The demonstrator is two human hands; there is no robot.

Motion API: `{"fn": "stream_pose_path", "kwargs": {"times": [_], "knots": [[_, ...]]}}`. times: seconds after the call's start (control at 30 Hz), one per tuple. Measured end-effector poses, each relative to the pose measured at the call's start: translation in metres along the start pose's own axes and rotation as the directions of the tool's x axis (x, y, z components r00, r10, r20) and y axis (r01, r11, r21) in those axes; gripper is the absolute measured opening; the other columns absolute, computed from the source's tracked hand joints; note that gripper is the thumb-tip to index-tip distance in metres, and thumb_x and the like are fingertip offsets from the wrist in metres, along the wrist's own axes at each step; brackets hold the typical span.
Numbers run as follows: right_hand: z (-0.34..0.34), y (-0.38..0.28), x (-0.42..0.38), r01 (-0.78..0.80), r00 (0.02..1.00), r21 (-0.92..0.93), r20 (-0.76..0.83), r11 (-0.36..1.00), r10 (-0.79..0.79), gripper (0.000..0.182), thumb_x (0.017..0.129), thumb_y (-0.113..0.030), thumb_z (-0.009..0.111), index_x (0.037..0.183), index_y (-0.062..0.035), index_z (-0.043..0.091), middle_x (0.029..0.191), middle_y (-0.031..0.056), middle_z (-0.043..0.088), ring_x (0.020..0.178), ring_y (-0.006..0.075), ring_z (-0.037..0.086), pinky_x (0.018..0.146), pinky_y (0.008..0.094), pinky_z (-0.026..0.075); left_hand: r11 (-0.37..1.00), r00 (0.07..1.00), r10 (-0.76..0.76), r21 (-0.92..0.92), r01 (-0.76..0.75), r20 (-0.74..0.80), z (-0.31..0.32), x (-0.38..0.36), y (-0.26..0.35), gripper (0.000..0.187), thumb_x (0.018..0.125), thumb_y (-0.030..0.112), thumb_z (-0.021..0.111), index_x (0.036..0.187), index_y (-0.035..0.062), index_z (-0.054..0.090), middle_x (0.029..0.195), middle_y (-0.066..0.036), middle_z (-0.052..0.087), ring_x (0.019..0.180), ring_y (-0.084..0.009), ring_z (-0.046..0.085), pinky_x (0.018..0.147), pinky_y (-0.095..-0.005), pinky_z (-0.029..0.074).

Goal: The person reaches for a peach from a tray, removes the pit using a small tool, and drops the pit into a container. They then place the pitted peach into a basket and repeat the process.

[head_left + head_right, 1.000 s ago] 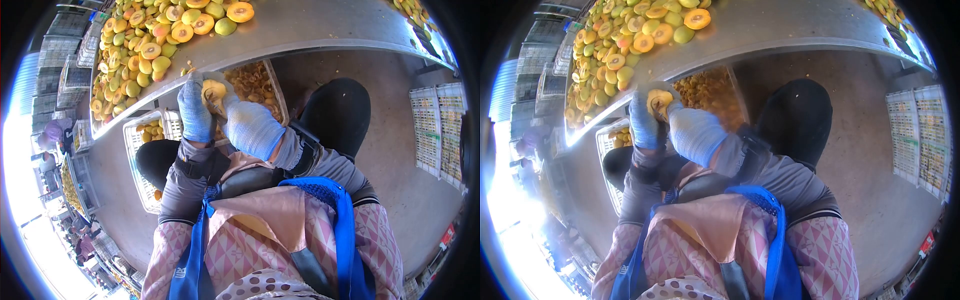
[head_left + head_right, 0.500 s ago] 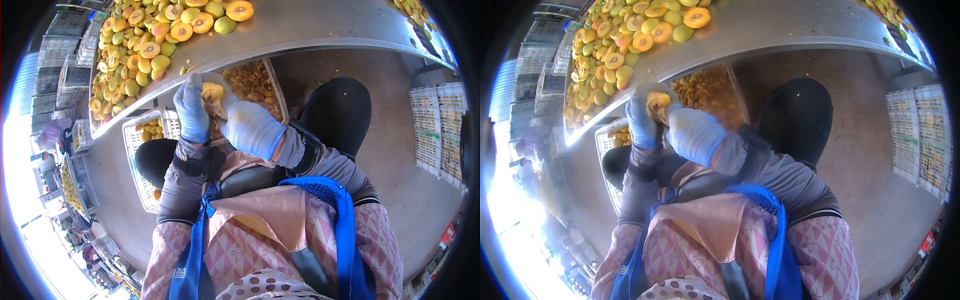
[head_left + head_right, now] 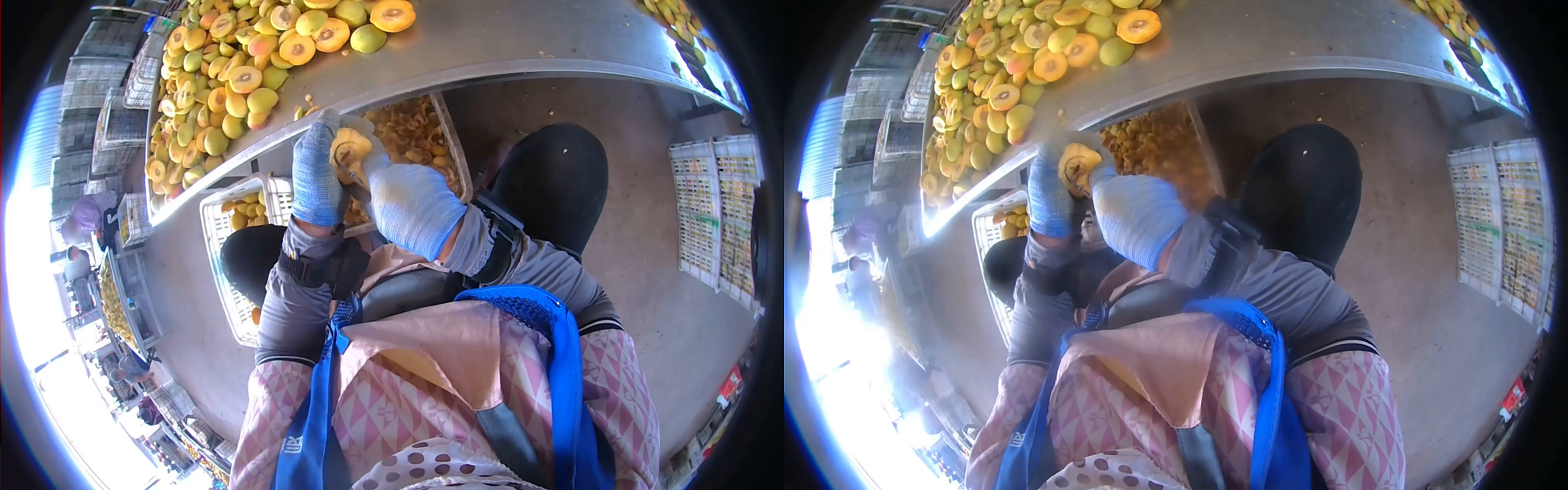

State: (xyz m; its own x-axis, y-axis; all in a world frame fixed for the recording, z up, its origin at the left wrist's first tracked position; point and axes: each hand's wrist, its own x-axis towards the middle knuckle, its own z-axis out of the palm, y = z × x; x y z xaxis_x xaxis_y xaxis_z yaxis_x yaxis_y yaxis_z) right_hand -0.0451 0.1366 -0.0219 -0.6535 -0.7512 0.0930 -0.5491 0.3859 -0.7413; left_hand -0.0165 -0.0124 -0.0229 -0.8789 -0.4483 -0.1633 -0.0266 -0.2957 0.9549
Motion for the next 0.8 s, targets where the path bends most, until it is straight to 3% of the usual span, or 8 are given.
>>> {"fn": "stream_pose_path", "kwargs": {"times": [0.17, 0.37, 0.4, 0.47, 0.5, 0.63, 0.7, 0.8], "knots": [[0.0, 0.002, 0.001, -0.017, 0.999, 0.004, 0.037, 1.0, 0.017, 0.033, 0.082, -0.017, 0.065, 0.104, 0.0056, 0.056, 0.072, 0.018, 0.064, 0.066, 0.0345, 0.067, 0.06, 0.0413, 0.054, 0.911, 0.969, 0.246, 0.333, -0.243, 0.036, 0.007, -0.002, 0.006, 0.035, 0.1, 0.027, 0.049, 0.097, -0.0035, 0.066, 0.084, -0.008, 0.068, 0.076, -0.0131, 0.064, 0.069, -0.0273, 0.052], [0.024, 0.009, 0.012, 0.271, 0.962, 0.471, -0.144, 0.839, -0.23, 0.024, 0.087, -0.014, 0.061, 0.104, 0.0019, 0.061, 0.092, 0.0235, 0.062, 0.083, 0.04, 0.063, 0.074, 0.0437, 0.053, 0.789, 0.888, 0.458, 0.441, -0.428, 0.042, 0.012, -0.009, 0.008, 0.041, 0.1, 0.032, 0.049, 0.093, -0.0053, 0.067, 0.08, -0.01, 0.069, 0.072, -0.0138, 0.063, 0.066, -0.0264, 0.05], [0.025, 0.01, 0.013, 0.322, 0.946, 0.415, -0.162, 0.851, -0.279, 0.024, 0.087, -0.015, 0.061, 0.104, 0.0023, 0.061, 0.091, 0.0236, 0.063, 0.081, 0.04, 0.064, 0.073, 0.0439, 0.053, 0.773, 0.88, 0.469, 0.447, -0.45, 0.075, 0.011, -0.01, 0.011, 0.042, 0.099, 0.032, 0.049, 0.094, -0.0054, 0.067, 0.08, -0.011, 0.068, 0.073, -0.0138, 0.063, 0.065, -0.0263, 0.051], [0.025, 0.015, 0.015, 0.421, 0.905, 0.291, -0.191, 0.859, -0.379, 0.026, 0.086, -0.015, 0.062, 0.105, 0.003, 0.061, 0.087, 0.0239, 0.063, 0.078, 0.0401, 0.064, 0.07, 0.0442, 0.054, 0.892, 0.933, 0.351, 0.275, -0.358, 0.077, 0.01, -0.009, 0.014, 0.041, 0.099, 0.032, 0.049, 0.095, -0.0055, 0.067, 0.08, -0.01, 0.068, 0.074, -0.0141, 0.064, 0.066, -0.0263, 0.051], [0.023, 0.015, 0.014, 0.314, 0.949, 0.315, -0.114, 0.896, -0.293, 0.026, 0.086, -0.016, 0.062, 0.105, 0.0029, 0.061, 0.085, 0.0238, 0.064, 0.077, 0.0398, 0.065, 0.069, 0.0443, 0.054, 0.936, 0.953, 0.288, 0.186, -0.3, 0.089, 0.01, -0.009, 0.015, 0.041, 0.099, 0.032, 0.048, 0.096, -0.0055, 0.066, 0.08, -0.01, 0.068, 0.074, -0.0142, 0.064, 0.066, -0.0263, 0.051], [0.002, 0.006, 0.007, 0.013, 0.994, 0.251, 0.099, 0.968, -0.039, 0.027, 0.086, -0.017, 0.062, 0.105, 0.0028, 0.06, 0.08, 0.0231, 0.065, 0.075, 0.0396, 0.066, 0.064, 0.0442, 0.054, 0.951, 0.972, 0.235, 0.206, -0.231, 0.005, -0.006, 0.0, -0.001, 0.039, 0.099, 0.028, 0.047, 0.101, -0.0063, 0.064, 0.083, -0.01, 0.068, 0.075, -0.0147, 0.065, 0.067, -0.0272, 0.052], [-0.002, 0.005, 0.006, -0.014, 0.992, 0.205, 0.127, 0.979, -0.012, 0.026, 0.086, -0.018, 0.063, 0.102, 0.0022, 0.061, 0.078, 0.0224, 0.065, 0.074, 0.0393, 0.066, 0.065, 0.0441, 0.054, 0.981, 0.99, 0.102, 0.155, -0.116, 0.098, -0.007, -0.004, 0.009, 0.037, 0.099, 0.026, 0.046, 0.103, -0.0064, 0.063, 0.086, -0.01, 0.069, 0.075, -0.0147, 0.065, 0.068, -0.0278, 0.053], [-0.003, 0.006, 0.007, 0.017, 0.992, 0.324, 0.114, 0.946, -0.057, 0.024, 0.085, -0.019, 0.064, 0.098, 0.0011, 0.061, 0.078, 0.0221, 0.065, 0.076, 0.0385, 0.066, 0.068, 0.0437, 0.053, 0.981, 0.98, 0.138, 0.118, -0.155, 0.145, -0.012, -0.001, 0.007, 0.037, 0.1, 0.027, 0.045, 0.104, -0.0053, 0.064, 0.088, -0.011, 0.069, 0.075, -0.0143, 0.065, 0.068, -0.0274, 0.053]]}}
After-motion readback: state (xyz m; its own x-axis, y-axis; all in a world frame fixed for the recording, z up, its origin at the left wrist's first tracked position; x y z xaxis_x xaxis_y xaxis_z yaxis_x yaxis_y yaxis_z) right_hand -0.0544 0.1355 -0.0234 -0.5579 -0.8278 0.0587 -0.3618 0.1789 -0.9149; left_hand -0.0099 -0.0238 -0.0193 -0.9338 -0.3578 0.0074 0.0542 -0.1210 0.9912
